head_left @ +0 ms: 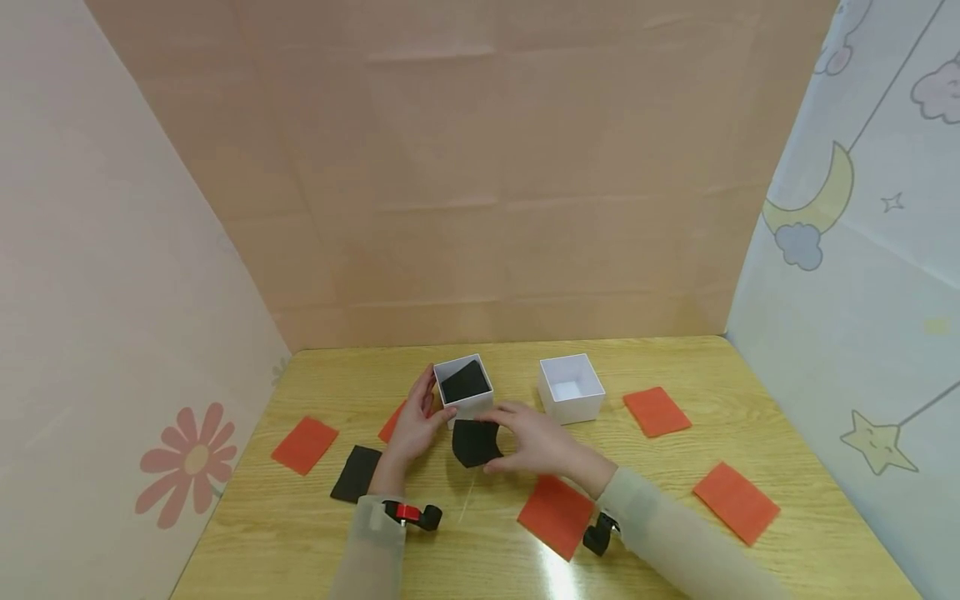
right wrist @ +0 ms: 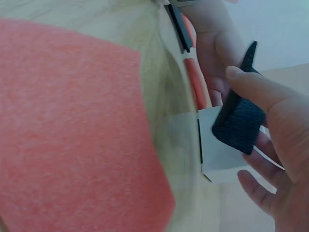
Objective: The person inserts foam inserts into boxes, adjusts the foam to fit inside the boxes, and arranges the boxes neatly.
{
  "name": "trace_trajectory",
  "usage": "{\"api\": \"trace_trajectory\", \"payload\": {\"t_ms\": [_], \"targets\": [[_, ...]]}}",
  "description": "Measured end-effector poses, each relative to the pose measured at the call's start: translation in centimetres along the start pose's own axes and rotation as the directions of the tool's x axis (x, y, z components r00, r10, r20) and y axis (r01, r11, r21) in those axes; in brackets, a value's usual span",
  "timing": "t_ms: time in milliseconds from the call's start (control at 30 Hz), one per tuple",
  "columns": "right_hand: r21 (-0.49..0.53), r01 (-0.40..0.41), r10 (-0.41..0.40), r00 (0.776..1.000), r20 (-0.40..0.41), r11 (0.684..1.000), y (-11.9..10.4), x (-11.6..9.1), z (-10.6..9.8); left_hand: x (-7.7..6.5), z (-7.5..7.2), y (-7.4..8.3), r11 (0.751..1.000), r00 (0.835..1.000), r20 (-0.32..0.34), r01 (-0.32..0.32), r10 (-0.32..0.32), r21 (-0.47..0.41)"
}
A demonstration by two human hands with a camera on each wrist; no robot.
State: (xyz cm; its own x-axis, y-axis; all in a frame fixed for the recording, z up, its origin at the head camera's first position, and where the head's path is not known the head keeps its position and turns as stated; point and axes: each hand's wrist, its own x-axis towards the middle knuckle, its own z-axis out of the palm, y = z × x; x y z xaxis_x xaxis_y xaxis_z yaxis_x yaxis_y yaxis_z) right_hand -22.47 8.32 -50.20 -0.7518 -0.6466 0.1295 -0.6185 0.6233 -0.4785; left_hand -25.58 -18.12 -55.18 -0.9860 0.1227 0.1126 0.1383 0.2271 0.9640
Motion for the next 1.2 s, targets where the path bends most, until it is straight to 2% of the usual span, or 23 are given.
{"api": "trace_trajectory", "payload": {"t_ms": [267, 467, 733, 900, 1200], "targets": [[0.017, 0.004, -0.001, 0.985, -0.17, 1.0, 0.1, -0.1, 1.2, 0.1, 0.0, -0.1, 0.999, 1.0, -0.007, 0.013, -0.013, -0.029], [0.006, 0.082, -0.078, 0.967, -0.241, 0.997, 0.2, 0.1, 1.8, 0.1, 0.1, -0.4, 0.999, 1.0, -0.01, 0.019, -0.019, -0.032], [0.026, 0.172, -0.152, 0.926, -0.345, 0.985, 0.3, 0.9, 1.1, 0.1, 0.1, -0.7, 0.998, 1.0, -0.003, -0.003, 0.003, -0.056], [-0.001, 0.151, -0.139, 0.913, -0.383, 0.989, 0.8, 1.9, 0.0, 0.2, 0.1, -0.6, 0.999, 1.0, 0.002, -0.012, 0.012, -0.05], [-0.027, 0.072, -0.077, 0.918, -0.389, 0.997, 1.4, 3.8, -2.1, 0.3, 0.1, -0.4, 0.999, 1.0, -0.001, 0.003, -0.003, -0.033]]}}
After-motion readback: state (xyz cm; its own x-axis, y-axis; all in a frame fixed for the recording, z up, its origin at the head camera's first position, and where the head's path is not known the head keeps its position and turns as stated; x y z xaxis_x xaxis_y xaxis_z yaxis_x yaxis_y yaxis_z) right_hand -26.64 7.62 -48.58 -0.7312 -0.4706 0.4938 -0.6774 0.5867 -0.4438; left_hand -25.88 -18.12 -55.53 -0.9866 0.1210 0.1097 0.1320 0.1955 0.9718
